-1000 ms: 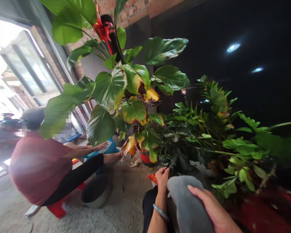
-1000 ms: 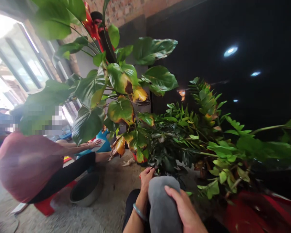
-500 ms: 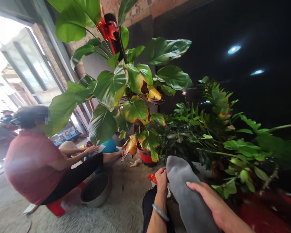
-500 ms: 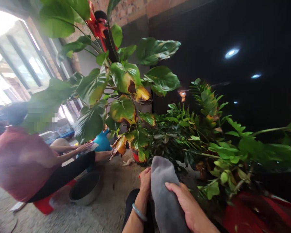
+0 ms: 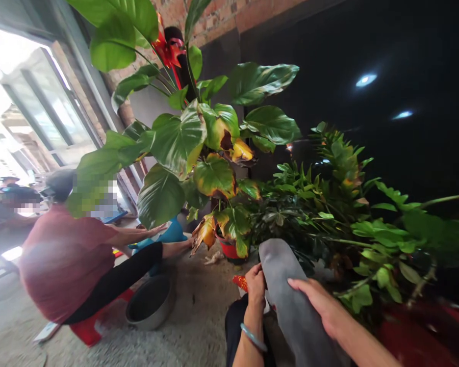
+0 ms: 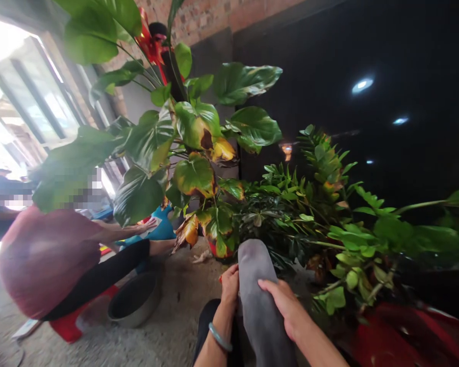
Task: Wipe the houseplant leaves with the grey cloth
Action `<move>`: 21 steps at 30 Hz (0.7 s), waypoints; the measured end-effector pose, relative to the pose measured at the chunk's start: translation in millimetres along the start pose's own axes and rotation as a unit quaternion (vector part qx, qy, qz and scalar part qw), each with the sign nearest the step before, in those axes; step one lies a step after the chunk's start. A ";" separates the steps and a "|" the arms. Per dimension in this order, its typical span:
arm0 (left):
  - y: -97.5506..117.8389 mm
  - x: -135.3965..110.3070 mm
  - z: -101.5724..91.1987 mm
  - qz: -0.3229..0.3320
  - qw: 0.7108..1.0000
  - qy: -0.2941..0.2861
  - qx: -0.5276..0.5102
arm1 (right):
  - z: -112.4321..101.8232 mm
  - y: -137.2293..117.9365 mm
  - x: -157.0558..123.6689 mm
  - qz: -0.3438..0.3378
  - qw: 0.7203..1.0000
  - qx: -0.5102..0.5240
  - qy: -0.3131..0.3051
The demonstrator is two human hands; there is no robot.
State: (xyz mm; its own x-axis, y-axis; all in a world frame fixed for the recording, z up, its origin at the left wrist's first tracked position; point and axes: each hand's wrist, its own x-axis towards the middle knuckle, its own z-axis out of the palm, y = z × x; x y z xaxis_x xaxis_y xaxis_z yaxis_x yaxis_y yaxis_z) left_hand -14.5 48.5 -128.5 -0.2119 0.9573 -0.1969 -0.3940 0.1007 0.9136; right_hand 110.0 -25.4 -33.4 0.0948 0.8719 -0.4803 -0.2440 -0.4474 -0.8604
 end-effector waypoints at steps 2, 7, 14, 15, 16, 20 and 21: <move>2.4 -2.0 1.6 -0.001 1.000 -0.003 -0.006 | -10.2 4.1 -15.7 0.025 0.999 -0.012 0.027; 5.8 -13.2 3.4 -0.001 1.000 -0.005 -0.011 | -0.3 -33.0 -30.0 -0.035 0.996 0.074 -0.045; 6.8 -7.9 0.0 0.005 1.000 0.006 0.013 | 2.6 -1.7 -1.7 -0.006 1.000 0.029 0.000; 5.4 -6.0 0.0 0.007 1.000 0.012 0.013 | -3.1 12.1 -1.4 0.007 1.000 0.023 0.009; 3.7 -4.3 0.0 0.011 1.000 0.016 0.012 | -9.3 25.4 -2.0 0.018 1.000 0.018 0.014; -4.9 2.2 -1.6 0.008 1.000 0.020 0.000 | -30.7 60.0 -4.4 0.042 0.999 0.019 0.002; -7.3 4.2 -3.0 0.005 1.000 0.026 -0.001 | -34.3 63.5 -3.5 0.041 0.999 0.025 -0.004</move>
State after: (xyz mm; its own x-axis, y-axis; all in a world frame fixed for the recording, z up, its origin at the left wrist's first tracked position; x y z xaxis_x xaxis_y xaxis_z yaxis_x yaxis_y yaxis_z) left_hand -15.2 51.0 -137.1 -0.2619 0.9427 -0.2068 -0.3933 0.0914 0.9148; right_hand 127.2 -63.7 -92.2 0.0652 0.8345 -0.5471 -0.2981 -0.5069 -0.8088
